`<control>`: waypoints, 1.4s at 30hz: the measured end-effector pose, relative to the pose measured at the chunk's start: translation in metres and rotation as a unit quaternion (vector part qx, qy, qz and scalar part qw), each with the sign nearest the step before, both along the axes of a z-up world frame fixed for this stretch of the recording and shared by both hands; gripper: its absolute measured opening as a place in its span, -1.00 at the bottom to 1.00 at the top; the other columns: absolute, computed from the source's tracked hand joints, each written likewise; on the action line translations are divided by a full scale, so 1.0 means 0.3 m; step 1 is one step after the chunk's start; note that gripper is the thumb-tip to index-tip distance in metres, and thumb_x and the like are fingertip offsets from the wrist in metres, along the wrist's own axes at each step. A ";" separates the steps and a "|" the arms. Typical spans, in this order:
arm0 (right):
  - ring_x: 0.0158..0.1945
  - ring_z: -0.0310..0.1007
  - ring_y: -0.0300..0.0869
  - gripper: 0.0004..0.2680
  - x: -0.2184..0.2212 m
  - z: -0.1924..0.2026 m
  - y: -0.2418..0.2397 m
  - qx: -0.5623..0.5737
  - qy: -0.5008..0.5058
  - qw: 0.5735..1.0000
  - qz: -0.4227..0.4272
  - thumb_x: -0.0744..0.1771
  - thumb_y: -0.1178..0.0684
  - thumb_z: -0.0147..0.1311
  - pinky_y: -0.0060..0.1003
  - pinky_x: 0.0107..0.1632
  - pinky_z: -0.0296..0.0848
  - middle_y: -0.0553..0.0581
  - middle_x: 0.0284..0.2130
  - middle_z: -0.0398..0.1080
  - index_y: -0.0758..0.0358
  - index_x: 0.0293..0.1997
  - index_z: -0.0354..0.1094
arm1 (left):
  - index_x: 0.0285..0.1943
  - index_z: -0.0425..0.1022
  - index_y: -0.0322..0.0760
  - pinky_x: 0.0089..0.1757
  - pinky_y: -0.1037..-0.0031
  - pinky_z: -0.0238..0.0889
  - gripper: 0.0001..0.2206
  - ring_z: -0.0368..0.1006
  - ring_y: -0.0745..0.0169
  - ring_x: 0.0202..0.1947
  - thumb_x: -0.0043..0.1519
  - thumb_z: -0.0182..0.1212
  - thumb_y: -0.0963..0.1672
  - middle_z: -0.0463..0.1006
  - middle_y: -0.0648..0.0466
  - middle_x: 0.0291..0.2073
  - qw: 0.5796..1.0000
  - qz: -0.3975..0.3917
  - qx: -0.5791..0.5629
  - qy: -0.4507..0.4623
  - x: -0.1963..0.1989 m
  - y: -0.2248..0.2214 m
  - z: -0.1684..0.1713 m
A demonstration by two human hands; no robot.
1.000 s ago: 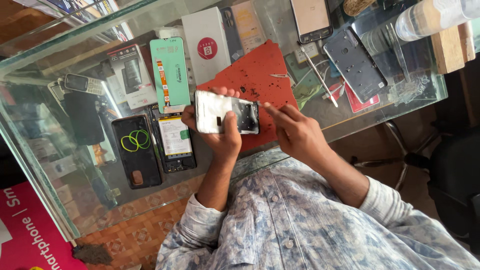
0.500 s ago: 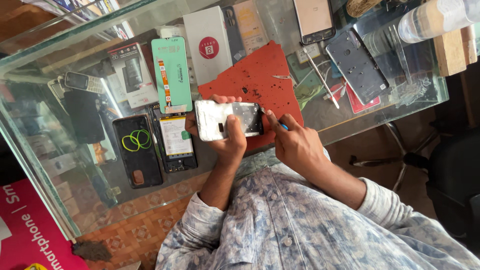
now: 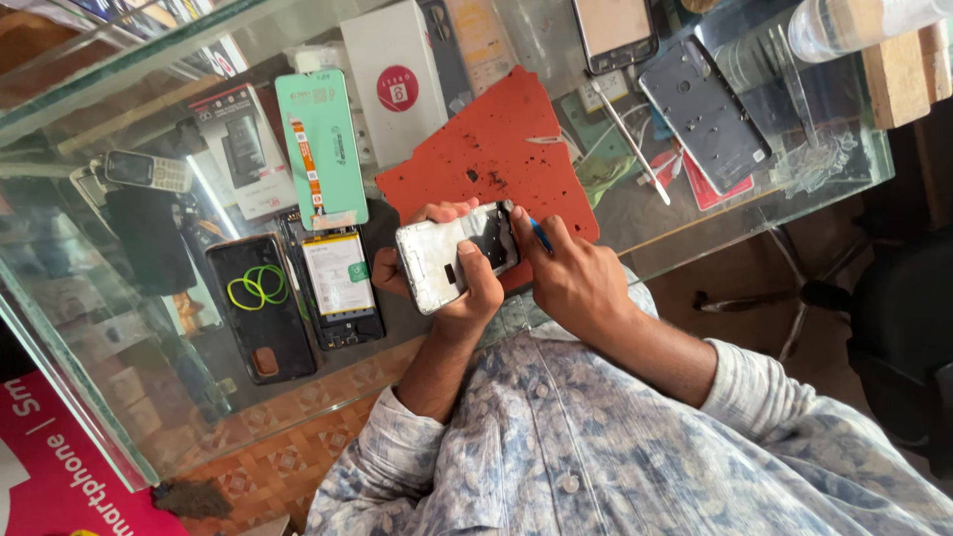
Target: The person applies adhesive to the back of a smartphone chassis, then uses a metal spudger and a green plastic pry tool to scrape and separate the screen assembly from the frame. The person repeatedly scrapes along the edges and corners to release the display.
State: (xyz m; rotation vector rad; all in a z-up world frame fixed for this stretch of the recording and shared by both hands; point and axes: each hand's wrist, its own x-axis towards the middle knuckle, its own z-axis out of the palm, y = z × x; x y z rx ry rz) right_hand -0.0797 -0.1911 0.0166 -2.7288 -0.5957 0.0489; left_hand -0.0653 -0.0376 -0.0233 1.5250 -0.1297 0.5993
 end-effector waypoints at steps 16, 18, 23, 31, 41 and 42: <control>-0.51 0.41 -0.17 -0.47 -0.004 0.029 -0.007 -0.047 0.002 0.998 0.034 0.22 0.20 0.07 -0.22 -0.49 0.44 0.14 -0.28 0.27 0.38 0.41 0.20 | 0.42 -0.25 -0.11 0.15 0.05 0.47 -0.40 0.37 0.09 0.04 0.31 0.00 -0.32 0.30 -0.15 0.10 0.983 -0.045 -0.165 0.063 0.061 0.055 0.011; -0.48 0.43 -0.17 -0.48 0.021 0.024 -0.008 -0.040 -0.020 0.998 0.042 0.23 0.22 0.07 -0.23 -0.49 0.43 0.14 -0.25 0.28 0.37 0.40 0.21 | 0.44 -0.29 -0.11 0.13 0.01 0.50 -0.34 0.38 0.06 0.04 0.25 -0.03 -0.34 0.32 -0.15 0.10 0.977 -0.047 -0.186 0.094 0.088 0.076 0.013; -0.40 0.43 -0.12 -0.49 0.130 -0.005 -0.031 0.047 -0.075 0.991 0.103 0.25 0.19 0.12 -0.21 -0.44 0.43 0.12 -0.22 0.27 0.34 0.41 0.22 | 0.40 -0.12 -0.26 0.02 0.00 0.57 -0.42 0.47 0.03 -0.05 0.21 -0.08 -0.39 0.40 -0.16 0.00 0.966 -0.071 -0.204 0.142 0.171 0.134 -0.012; -0.44 0.42 -0.15 -0.52 0.076 0.022 -0.048 0.021 -0.031 0.996 0.076 0.24 0.24 0.09 -0.21 -0.51 0.39 0.10 -0.29 0.25 0.29 0.37 0.29 | 0.34 -0.01 -0.38 -0.10 0.00 0.64 -0.46 0.50 0.03 -0.11 0.13 -0.09 -0.39 0.43 -0.17 -0.05 0.946 -0.074 -0.246 0.196 0.204 0.154 0.010; -0.51 0.40 -0.16 -0.50 0.112 0.039 -0.059 -0.018 0.002 0.995 0.095 0.23 0.20 0.10 -0.21 -0.53 0.38 0.11 -0.30 0.27 0.27 0.37 0.28 | 0.33 -0.01 -0.40 -0.10 -0.02 0.64 -0.46 0.52 0.02 -0.10 0.14 -0.08 -0.39 0.45 -0.18 -0.04 0.948 -0.072 -0.235 0.201 0.206 0.155 0.002; -0.51 0.40 -0.16 -0.52 0.121 0.038 -0.054 -0.016 0.000 0.995 0.094 0.24 0.19 0.11 -0.21 -0.53 0.38 0.11 -0.30 0.27 0.27 0.37 0.28 | 0.33 -0.02 -0.39 -0.10 -0.01 0.65 -0.46 0.52 0.02 -0.11 0.13 -0.09 -0.39 0.45 -0.18 -0.05 0.949 -0.072 -0.235 0.197 0.210 0.154 0.001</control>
